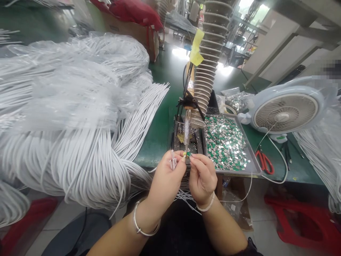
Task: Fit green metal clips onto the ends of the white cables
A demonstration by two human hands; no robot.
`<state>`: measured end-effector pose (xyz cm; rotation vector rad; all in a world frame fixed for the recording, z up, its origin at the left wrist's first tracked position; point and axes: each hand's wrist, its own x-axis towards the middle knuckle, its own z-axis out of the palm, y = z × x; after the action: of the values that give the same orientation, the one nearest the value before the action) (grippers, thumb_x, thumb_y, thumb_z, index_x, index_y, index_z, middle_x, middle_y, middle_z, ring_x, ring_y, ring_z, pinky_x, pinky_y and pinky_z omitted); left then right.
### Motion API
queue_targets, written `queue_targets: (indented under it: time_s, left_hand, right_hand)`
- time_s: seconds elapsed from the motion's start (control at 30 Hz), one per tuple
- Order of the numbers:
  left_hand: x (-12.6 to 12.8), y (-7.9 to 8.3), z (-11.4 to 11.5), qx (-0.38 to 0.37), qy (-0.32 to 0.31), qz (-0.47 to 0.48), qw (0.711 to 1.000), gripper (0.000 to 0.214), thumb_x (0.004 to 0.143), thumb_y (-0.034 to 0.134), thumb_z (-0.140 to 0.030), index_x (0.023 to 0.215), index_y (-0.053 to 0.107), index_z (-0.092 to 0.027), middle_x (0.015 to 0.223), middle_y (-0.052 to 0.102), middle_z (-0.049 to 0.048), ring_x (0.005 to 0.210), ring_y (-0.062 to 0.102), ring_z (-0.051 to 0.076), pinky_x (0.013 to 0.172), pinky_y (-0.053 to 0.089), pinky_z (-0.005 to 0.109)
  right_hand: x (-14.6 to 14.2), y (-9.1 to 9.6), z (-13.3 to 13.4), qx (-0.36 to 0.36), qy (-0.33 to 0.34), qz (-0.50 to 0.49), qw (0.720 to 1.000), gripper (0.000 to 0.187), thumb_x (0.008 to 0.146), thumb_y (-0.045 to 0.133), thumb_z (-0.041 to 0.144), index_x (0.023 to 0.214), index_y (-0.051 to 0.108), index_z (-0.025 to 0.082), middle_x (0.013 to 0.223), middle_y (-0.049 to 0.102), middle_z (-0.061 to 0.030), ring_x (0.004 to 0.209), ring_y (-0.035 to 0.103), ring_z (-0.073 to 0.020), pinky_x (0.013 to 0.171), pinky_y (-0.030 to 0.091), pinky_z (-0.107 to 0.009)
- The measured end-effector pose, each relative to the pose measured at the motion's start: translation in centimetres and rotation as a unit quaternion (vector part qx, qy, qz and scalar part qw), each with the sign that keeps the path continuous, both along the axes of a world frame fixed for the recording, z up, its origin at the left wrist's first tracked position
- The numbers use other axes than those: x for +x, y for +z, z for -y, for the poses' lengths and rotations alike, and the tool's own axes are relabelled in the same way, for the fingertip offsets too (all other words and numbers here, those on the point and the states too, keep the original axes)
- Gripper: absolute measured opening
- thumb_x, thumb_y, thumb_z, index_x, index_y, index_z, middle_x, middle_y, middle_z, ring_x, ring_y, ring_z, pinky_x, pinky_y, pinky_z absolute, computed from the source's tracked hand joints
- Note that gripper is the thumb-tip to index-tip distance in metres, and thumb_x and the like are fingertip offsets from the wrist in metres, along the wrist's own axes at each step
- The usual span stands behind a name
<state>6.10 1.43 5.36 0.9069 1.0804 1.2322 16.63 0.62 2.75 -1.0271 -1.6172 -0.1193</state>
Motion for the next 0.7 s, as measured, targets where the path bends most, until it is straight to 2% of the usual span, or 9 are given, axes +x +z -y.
queue_targets:
  time_s: [0.7]
  left_hand:
    - [0.06, 0.34, -0.03, 0.016, 0.006, 0.001, 1.0, 0.006, 0.08, 0.057, -0.022, 0.076, 0.054, -0.019, 0.091, 0.062, 0.0008, 0.085, 0.058, 0.014, 0.077, 0.042, 0.024]
  right_hand:
    - [-0.2, 0.33, -0.29, 0.004, -0.005, 0.01, 1.0, 0.033, 0.084, 0.051, 0.006, 0.112, 0.057, 0.024, 0.096, 0.059, -0.0082, 0.09, 0.062, -0.0196, 0.074, 0.057, -0.039]
